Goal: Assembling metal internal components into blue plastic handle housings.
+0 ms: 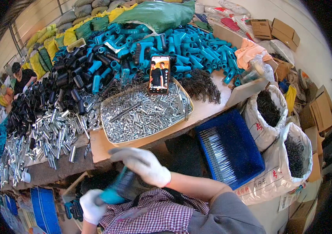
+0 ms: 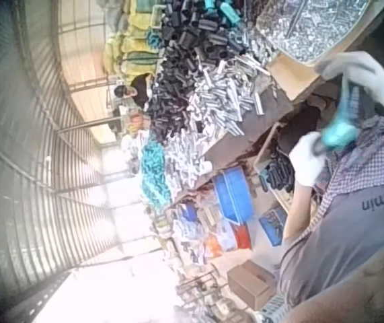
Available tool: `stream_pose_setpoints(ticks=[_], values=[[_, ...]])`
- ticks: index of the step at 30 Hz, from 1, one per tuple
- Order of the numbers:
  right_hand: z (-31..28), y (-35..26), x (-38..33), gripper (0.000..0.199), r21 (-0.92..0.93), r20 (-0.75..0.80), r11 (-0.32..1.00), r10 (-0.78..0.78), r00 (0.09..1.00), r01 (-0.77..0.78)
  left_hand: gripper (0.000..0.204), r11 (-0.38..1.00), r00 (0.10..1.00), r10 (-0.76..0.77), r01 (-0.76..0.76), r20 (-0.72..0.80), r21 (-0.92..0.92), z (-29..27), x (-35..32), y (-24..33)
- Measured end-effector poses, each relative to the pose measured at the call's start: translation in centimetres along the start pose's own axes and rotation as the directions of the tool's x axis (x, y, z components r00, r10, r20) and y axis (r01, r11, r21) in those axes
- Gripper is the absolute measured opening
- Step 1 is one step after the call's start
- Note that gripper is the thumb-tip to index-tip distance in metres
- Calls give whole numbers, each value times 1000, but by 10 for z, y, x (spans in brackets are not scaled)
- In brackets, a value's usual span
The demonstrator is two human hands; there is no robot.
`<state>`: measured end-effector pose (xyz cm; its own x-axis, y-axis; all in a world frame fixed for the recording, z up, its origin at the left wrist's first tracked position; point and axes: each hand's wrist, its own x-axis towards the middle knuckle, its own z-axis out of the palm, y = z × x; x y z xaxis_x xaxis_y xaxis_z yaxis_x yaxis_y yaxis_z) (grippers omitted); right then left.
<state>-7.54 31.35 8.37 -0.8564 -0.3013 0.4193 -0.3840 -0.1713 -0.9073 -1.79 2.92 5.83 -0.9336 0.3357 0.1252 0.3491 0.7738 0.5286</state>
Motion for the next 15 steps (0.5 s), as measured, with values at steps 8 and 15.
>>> stream_pose_setpoints(ticks=[8,15], values=[[-2,2,5,39,259,56,943,203,978,-210,26,984,980,161,-169,-115,-64,13,-14,-5],[12,1,8,27,33,308,978,-207,929,207,20,975,965,222,-224,142,-3,22,-18,-9]])
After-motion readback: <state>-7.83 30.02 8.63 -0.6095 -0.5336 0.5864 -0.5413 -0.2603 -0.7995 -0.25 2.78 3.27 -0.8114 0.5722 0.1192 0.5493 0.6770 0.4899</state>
